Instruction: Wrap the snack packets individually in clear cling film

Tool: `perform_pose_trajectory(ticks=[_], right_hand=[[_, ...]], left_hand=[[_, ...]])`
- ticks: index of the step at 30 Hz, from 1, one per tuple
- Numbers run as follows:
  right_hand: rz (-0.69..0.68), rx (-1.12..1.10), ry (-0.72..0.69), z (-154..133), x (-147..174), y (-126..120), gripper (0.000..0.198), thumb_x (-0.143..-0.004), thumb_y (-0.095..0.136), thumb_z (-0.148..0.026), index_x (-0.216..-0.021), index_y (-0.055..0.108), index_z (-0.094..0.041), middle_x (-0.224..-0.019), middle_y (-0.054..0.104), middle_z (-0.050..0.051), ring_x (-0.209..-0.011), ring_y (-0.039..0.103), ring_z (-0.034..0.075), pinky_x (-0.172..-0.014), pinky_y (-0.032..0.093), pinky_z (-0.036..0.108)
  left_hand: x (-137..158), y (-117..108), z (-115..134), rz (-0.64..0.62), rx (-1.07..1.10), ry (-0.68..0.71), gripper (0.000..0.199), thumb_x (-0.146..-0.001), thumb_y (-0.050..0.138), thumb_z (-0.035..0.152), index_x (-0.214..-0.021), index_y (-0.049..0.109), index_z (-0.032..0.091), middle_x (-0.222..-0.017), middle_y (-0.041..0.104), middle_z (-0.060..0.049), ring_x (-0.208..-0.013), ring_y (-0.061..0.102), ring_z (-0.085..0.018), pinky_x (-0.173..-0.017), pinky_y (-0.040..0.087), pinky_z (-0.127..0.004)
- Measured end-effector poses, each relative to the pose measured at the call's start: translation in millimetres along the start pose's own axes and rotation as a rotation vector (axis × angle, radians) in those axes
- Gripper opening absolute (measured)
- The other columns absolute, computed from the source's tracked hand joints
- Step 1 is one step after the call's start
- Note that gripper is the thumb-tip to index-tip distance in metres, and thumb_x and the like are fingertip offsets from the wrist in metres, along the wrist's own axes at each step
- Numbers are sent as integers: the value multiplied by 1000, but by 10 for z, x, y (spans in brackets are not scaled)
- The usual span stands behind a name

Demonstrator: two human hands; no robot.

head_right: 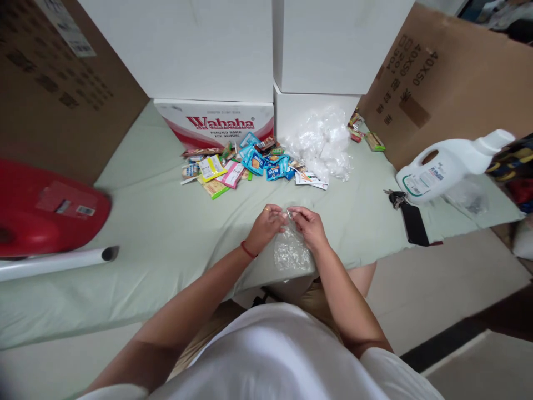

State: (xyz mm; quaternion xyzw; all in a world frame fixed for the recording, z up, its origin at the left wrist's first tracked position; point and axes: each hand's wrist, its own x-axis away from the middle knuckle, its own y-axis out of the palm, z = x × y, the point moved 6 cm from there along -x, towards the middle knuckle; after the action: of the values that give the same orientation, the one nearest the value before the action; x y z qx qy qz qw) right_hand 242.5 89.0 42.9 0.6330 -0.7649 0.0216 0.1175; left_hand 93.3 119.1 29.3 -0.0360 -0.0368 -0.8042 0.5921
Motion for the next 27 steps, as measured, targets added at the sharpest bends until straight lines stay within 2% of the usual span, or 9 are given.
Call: perform_pose_trajectory(ticks=[3, 5, 9, 12, 16, 19, 23, 25, 27], right_hand=[[-14, -16, -9, 6, 28, 80, 42, -69, 83, -51, -103, 77, -27, -62, 48, -4, -50, 30, 10, -50, 25, 28], [27, -8, -33, 7, 30, 73, 43, -69, 82, -49, -106, 76, -28, -64, 51, -4, -51, 31, 10, -50, 27, 28], [135, 41, -65, 7, 19, -20, 36, -72, 79, -49, -100, 73, -27, -76, 65, 0, -52, 35, 12, -50, 29, 30], [161, 15, -68, 4, 10, -80, 33, -73, 80, -49, -96, 72, -26, -77, 67, 1, -54, 36, 12, -51, 30, 30], [211, -124, -81, -4, -17, -199, 34, -72, 87, -46, -93, 71, -25, -77, 64, -1, -65, 49, 12, -59, 45, 26], [280, -276, -53, 29, -65, -331, 36, -70, 90, -42, -90, 66, -25, -81, 62, -3, -76, 58, 12, -68, 56, 23], [397, -406, 39, 112, -164, -495, 30, -78, 84, -32, -86, 57, -23, -80, 63, -5, -72, 63, 11, -72, 65, 30], [453, -397, 102, 152, -221, -543, 25, -82, 78, -26, -85, 53, -23, -73, 61, -6, -64, 62, 9, -66, 64, 27], [474, -359, 148, 169, -282, -549, 24, -84, 75, -22, -85, 51, -23, -65, 55, -9, -54, 56, 7, -53, 56, 17]], left_hand=[[-4, 127, -32, -36, 235, -96, 45, -74, 85, 48, -96, 58, 19, -95, 68, -2, -77, 67, -14, -71, 58, -30], [-5, 119, -66, 16, 291, -115, 44, -69, 87, 48, -88, 60, 19, -85, 68, -1, -74, 65, -13, -73, 57, -30], [5, 3, -149, 142, 332, -131, 34, -68, 82, 44, -80, 63, 18, -79, 72, -2, -74, 67, -14, -75, 54, -30], [19, -77, -166, 174, 354, -140, 33, -71, 81, 43, -82, 62, 18, -82, 74, -4, -75, 69, -14, -75, 54, -29], [40, -193, -152, 193, 561, -186, 40, -73, 84, 42, -88, 53, 21, -91, 76, -3, -80, 74, -14, -77, 56, -28], [69, -360, -138, 210, 691, -212, 39, -72, 86, 32, -87, 52, 21, -88, 76, -1, -79, 75, -14, -74, 57, -25], [145, -682, -153, 245, 795, -230, 33, -72, 84, 21, -84, 52, 21, -87, 77, -1, -79, 76, -14, -74, 60, -26], [189, -830, -169, 264, 827, -244, 31, -73, 81, 18, -81, 51, 21, -85, 77, -1, -81, 77, -15, -77, 62, -28], [220, -955, -185, 296, 840, -265, 30, -74, 78, 17, -81, 50, 21, -81, 74, 0, -80, 76, -15, -77, 62, -29]])
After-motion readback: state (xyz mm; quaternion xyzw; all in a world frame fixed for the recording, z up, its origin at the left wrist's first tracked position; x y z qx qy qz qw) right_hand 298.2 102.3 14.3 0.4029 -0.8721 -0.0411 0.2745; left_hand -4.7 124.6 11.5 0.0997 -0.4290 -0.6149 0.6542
